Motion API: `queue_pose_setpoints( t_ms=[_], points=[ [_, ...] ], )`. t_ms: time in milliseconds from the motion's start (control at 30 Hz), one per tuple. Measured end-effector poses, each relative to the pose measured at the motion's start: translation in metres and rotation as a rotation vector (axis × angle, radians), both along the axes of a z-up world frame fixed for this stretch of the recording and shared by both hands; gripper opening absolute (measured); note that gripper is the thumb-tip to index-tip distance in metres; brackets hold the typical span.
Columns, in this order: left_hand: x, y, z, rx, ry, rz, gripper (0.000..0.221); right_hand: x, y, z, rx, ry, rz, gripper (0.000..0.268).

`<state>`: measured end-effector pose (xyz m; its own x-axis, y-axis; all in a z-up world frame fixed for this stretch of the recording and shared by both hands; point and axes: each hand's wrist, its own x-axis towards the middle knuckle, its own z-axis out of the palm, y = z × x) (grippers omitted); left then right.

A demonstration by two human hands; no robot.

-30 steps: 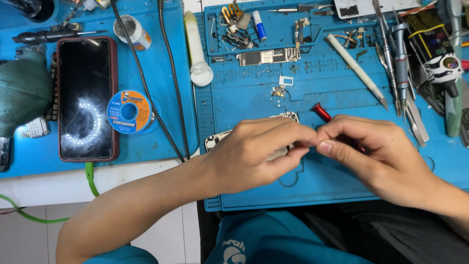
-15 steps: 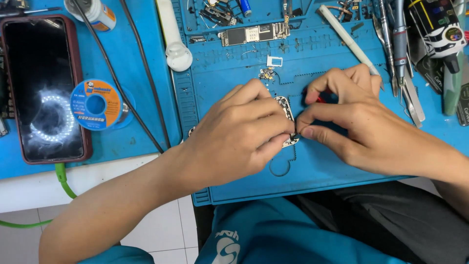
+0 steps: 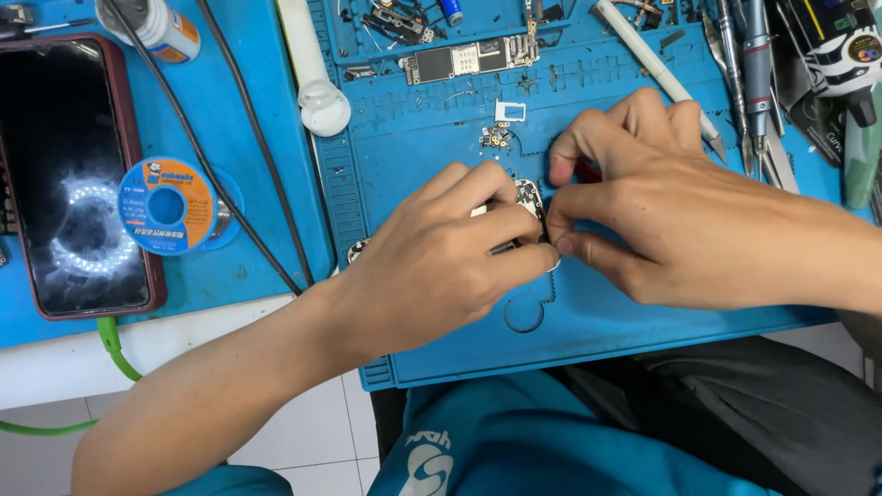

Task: Disassembling a mobile phone chassis by unscrewing internal components and removing parts.

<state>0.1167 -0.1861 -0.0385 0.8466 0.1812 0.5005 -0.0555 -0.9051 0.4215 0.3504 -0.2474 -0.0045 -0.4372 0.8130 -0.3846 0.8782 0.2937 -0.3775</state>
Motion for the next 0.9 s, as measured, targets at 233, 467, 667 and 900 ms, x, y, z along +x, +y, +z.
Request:
queue_pose_setpoints(
  t_ms=[233, 467, 667, 900],
  points=[
    [0.0, 0.0, 0.0, 0.085, -0.014, 0.012, 0.014, -0.002, 0.001, -0.001, 0.088, 0.001, 0.001, 0.022],
    [0.001, 0.0, -0.002, 0.096, -0.019, 0.018, 0.013, 0.0, -0.005, -0.003, 0.205, 0.058, 0.008, 0.018],
    [0.001, 0.0, 0.003, 0.132, -0.013, 0.043, 0.007, 0.005, -0.011, 0.003, 0.287, 0.128, -0.054, 0.017],
    [-0.001, 0.003, 0.003, 0.146, 0.06, 0.04, 0.019, 0.0, -0.024, -0.004, 0.335, 0.168, -0.064, 0.015]
  ],
)
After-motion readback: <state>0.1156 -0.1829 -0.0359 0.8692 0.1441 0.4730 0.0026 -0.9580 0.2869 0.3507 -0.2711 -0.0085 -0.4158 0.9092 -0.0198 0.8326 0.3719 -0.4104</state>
